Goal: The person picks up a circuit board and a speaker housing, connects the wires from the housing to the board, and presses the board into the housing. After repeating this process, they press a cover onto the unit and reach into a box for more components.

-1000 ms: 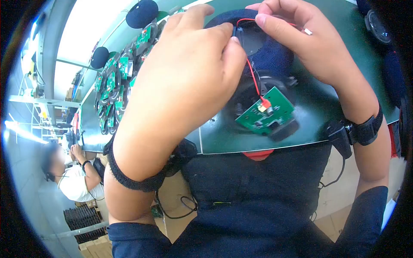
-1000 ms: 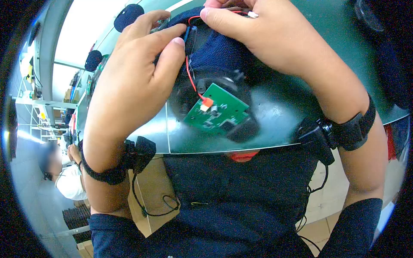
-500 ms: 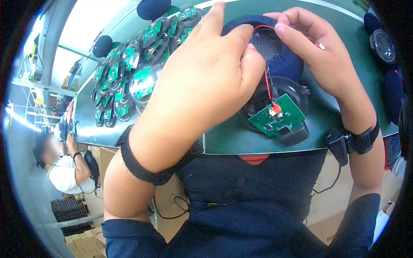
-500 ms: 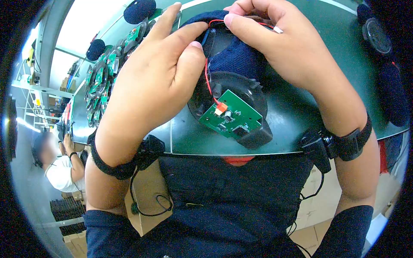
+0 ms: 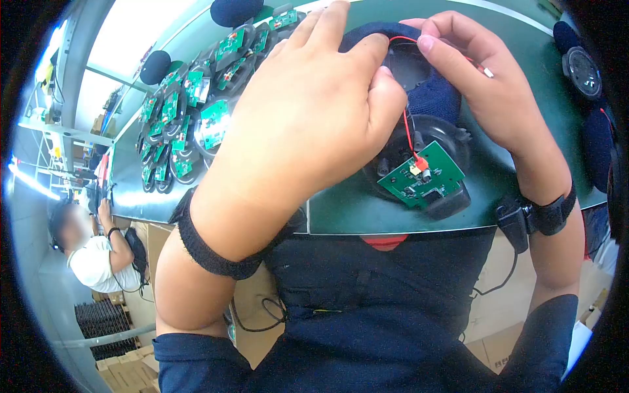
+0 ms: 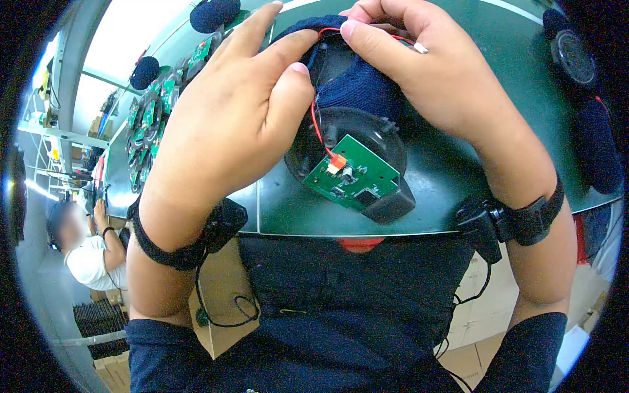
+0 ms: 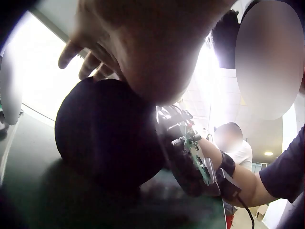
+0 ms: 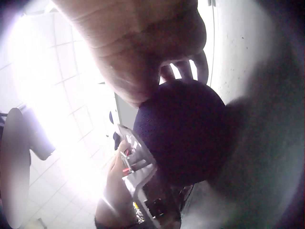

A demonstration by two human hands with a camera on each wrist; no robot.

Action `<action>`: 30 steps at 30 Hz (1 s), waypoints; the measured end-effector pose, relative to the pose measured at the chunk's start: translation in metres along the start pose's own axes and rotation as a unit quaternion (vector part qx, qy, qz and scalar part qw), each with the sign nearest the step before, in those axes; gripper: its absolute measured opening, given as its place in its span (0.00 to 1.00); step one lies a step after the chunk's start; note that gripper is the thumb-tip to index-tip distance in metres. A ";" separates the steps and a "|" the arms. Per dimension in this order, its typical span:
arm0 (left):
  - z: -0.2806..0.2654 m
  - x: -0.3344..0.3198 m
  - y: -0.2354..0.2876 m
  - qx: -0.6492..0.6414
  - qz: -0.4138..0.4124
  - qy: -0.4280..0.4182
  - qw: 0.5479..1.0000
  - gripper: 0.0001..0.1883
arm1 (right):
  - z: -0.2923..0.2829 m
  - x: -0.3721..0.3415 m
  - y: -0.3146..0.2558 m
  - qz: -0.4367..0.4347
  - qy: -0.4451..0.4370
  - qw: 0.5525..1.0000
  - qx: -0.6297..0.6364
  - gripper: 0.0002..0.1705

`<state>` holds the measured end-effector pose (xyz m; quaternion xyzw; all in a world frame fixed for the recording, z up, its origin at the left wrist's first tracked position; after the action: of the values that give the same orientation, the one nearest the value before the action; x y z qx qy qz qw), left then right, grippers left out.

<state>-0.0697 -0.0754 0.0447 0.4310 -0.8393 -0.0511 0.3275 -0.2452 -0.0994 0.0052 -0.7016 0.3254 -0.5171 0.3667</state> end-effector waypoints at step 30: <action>0.025 0.015 -0.036 0.079 -0.076 -0.082 0.991 0.21 | 0.012 0.023 0.021 -0.014 0.009 1.000 0.012 0.10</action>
<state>-0.0657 -0.1141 0.0199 0.5122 -0.8296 -0.0444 0.2180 -0.2292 -0.1271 -0.0039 -0.6966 0.3127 -0.5326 0.3652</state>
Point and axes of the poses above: each hand's wrist, its own x-axis towards the middle knuckle, its own z-axis out of the palm, y = z × x, the point moved 8 cm from there along x, towards the middle knuckle, and after that the axes turned 8 degrees about -z, right-handed, at the moved point
